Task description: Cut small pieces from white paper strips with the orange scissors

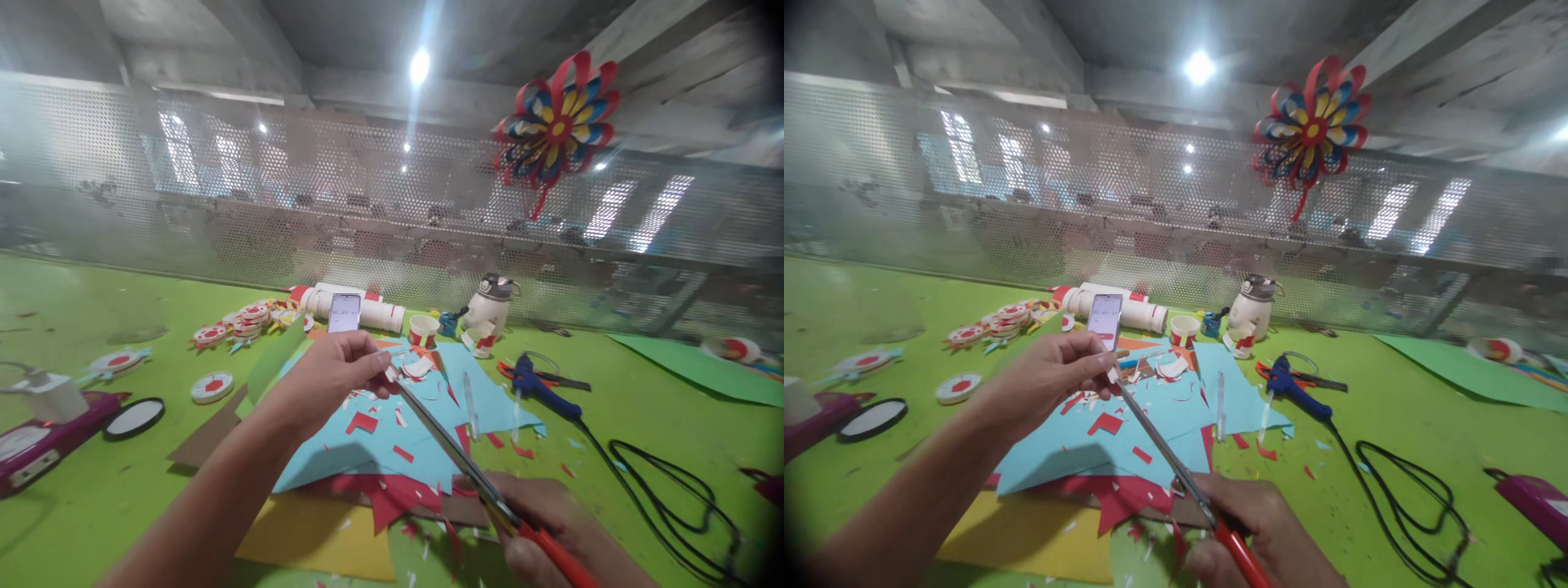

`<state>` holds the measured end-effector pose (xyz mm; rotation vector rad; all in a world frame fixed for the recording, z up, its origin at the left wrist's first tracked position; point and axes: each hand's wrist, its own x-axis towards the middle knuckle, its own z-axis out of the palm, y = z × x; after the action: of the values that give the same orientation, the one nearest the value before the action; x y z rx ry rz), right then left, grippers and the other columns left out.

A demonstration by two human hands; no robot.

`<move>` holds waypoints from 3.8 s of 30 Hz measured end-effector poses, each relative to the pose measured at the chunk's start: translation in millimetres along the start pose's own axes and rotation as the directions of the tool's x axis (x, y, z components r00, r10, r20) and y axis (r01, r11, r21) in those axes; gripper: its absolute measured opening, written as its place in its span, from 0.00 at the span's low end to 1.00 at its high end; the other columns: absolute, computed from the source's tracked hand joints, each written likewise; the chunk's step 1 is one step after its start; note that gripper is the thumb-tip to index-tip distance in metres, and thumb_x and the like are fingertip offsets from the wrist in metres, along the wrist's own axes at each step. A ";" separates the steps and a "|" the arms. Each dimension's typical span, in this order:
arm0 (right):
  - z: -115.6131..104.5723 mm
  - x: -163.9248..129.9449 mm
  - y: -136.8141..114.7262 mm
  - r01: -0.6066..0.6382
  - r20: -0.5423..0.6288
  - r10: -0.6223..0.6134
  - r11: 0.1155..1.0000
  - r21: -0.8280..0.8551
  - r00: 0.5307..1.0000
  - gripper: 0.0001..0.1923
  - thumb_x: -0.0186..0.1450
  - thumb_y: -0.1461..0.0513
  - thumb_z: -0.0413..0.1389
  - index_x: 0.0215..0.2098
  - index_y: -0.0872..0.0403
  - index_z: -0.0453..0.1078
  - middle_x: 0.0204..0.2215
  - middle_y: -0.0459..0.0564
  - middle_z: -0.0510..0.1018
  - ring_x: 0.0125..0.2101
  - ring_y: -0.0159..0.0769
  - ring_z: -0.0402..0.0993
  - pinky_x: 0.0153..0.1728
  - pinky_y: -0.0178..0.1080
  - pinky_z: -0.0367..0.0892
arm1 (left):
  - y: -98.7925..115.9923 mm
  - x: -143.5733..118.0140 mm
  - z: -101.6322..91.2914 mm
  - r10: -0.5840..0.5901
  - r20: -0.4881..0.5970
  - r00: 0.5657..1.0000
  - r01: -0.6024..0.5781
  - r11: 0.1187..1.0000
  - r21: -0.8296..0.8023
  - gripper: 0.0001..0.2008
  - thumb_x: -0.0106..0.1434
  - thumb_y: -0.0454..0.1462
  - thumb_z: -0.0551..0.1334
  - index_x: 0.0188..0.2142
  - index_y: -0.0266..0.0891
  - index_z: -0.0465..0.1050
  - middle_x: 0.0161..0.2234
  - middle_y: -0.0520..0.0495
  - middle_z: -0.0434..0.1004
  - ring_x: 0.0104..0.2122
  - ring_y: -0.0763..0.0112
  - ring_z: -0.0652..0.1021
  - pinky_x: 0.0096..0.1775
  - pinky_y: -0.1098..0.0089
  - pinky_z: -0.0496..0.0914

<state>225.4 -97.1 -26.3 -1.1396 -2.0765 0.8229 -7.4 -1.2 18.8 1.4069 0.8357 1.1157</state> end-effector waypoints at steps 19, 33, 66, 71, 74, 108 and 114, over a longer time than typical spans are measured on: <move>0.3 -2.1 -7.7 -0.018 0.004 0.018 0.999 0.042 1.000 0.24 0.64 0.44 0.46 0.44 0.47 0.74 0.24 0.49 0.76 0.23 0.40 0.71 0.22 0.34 0.64 | -3.6 1.0 -4.6 0.004 0.056 0.998 -0.004 1.000 0.006 0.09 0.55 0.38 0.64 0.21 0.37 0.72 0.21 0.47 0.76 0.22 0.72 0.75 0.28 0.70 0.69; -4.5 2.0 -9.2 0.108 0.041 -0.111 0.992 0.064 0.993 0.22 0.66 0.47 0.46 0.44 0.50 0.75 0.32 0.49 0.80 0.30 0.38 0.76 0.29 0.31 0.69 | 2.6 -1.3 -5.0 -0.048 0.068 0.997 0.043 0.997 0.065 0.08 0.56 0.36 0.63 0.23 0.35 0.70 0.23 0.48 0.75 0.23 0.74 0.75 0.30 0.71 0.68; 0.4 -2.3 12.4 0.102 0.021 -0.101 0.988 -0.111 0.995 0.21 0.66 0.49 0.46 0.40 0.54 0.71 0.24 0.47 0.73 0.25 0.36 0.72 0.24 0.31 0.66 | -10.4 -0.3 10.9 0.018 -0.091 0.996 -0.032 0.988 -0.153 0.08 0.55 0.37 0.64 0.24 0.35 0.70 0.23 0.49 0.76 0.24 0.74 0.76 0.32 0.71 0.70; 3.4 0.8 12.5 0.157 -0.044 -0.162 0.982 -0.105 0.986 0.22 0.65 0.47 0.45 0.35 0.54 0.72 0.22 0.47 0.71 0.22 0.34 0.68 0.24 0.31 0.66 | -10.2 -1.7 16.5 0.031 -0.120 0.992 -0.051 0.985 -0.164 0.09 0.56 0.38 0.64 0.24 0.34 0.70 0.23 0.48 0.76 0.24 0.75 0.75 0.31 0.72 0.69; 5.1 1.8 12.0 0.158 -0.059 -0.166 0.980 -0.117 0.984 0.23 0.65 0.46 0.45 0.34 0.53 0.71 0.21 0.46 0.70 0.20 0.33 0.66 0.22 0.31 0.65 | -7.8 -2.5 18.1 0.022 -0.130 0.991 -0.044 0.984 -0.173 0.09 0.56 0.37 0.64 0.24 0.34 0.70 0.23 0.48 0.76 0.24 0.74 0.75 0.31 0.72 0.69; 12.7 -0.2 5.6 0.146 -0.171 -0.181 0.969 -0.199 0.968 0.22 0.65 0.46 0.46 0.39 0.52 0.74 0.23 0.47 0.75 0.20 0.34 0.72 0.22 0.30 0.67 | -7.7 -3.6 23.9 0.023 -0.207 0.978 -0.046 0.993 -0.104 0.09 0.54 0.37 0.63 0.21 0.35 0.69 0.21 0.49 0.74 0.22 0.74 0.73 0.30 0.70 0.69; 11.4 -2.0 7.5 0.121 -0.167 -0.169 0.957 -0.264 0.971 0.23 0.66 0.47 0.44 0.37 0.52 0.74 0.20 0.47 0.73 0.19 0.34 0.71 0.20 0.31 0.67 | -9.4 -2.1 18.2 0.029 -0.193 0.981 -0.064 0.982 -0.176 0.09 0.55 0.38 0.64 0.22 0.35 0.68 0.22 0.49 0.75 0.23 0.74 0.74 0.32 0.70 0.69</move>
<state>221.2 -98.2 -39.4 -1.1308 -2.1167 0.3720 10.1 -7.6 10.0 1.1870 0.8156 1.3438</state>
